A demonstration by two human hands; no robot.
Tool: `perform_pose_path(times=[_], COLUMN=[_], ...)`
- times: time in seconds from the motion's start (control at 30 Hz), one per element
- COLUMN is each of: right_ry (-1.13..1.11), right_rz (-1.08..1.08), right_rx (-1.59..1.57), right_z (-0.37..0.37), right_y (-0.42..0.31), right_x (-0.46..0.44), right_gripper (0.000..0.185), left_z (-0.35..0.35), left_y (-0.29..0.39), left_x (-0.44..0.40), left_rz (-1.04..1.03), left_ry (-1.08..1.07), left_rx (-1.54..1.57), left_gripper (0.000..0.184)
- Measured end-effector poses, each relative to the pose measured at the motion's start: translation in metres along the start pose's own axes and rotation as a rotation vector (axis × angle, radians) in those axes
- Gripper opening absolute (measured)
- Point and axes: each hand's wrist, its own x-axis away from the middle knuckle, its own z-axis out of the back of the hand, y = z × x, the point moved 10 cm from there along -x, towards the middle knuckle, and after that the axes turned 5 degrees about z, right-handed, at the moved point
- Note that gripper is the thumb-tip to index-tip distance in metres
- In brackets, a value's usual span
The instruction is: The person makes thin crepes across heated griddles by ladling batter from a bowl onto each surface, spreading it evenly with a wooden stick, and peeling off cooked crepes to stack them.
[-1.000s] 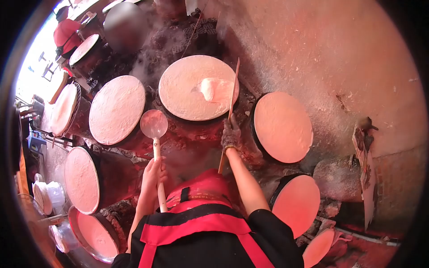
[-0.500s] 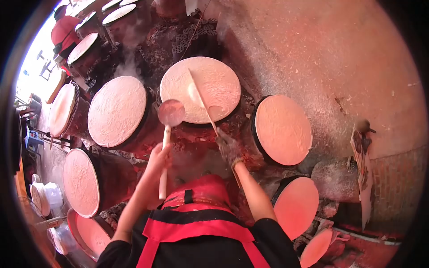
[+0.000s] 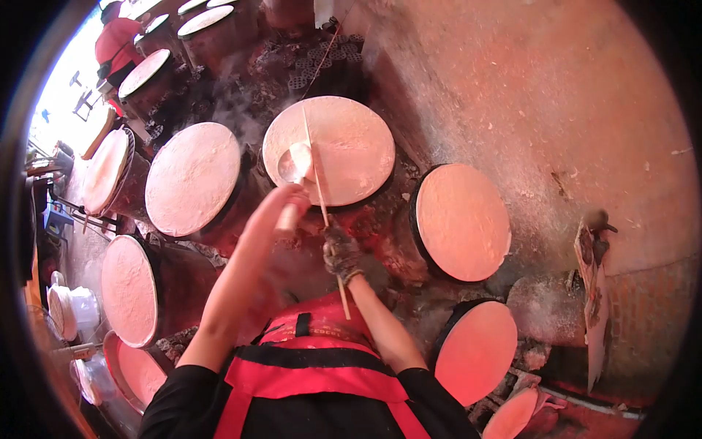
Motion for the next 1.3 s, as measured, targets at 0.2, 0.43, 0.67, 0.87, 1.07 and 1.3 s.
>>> perform_pose_path(times=[0.2,0.43,0.67,0.87,1.07,1.3], right_ry=[0.333,-0.313,-0.769,-1.274,-1.375,-1.365], right_rz=[-0.036,-0.04,0.387,0.681,0.961,1.19], right_rx=[-0.204,0.791,0.639,0.859,1.027,1.09], right_z=[0.071,-0.05,-0.24,-0.459,-0.644,-0.689], right_y=[-0.015,-0.081,-0.049,-0.038,0.026,0.061], right_x=[-0.014,0.028,0.002,0.152,0.288,0.294], right_gripper=[0.036,0.048,0.05,0.018,0.032,0.03], left_z=[0.004,0.084,0.193,0.319,0.414,0.441], left_y=[-0.006,-0.031,-0.104,-0.137,-0.154,-0.147], left_x=[0.108,0.216,0.321,0.462,0.586,0.644], left_rz=[-0.229,-0.515,-0.942,-1.374,-1.534,-1.544], left_ry=[0.244,0.516,0.314,0.377,0.279,0.147], left_rx=[-0.512,-0.496,0.383,0.55,0.831,0.961], left_gripper=[0.012,0.006,0.009,0.008,0.008,0.01])
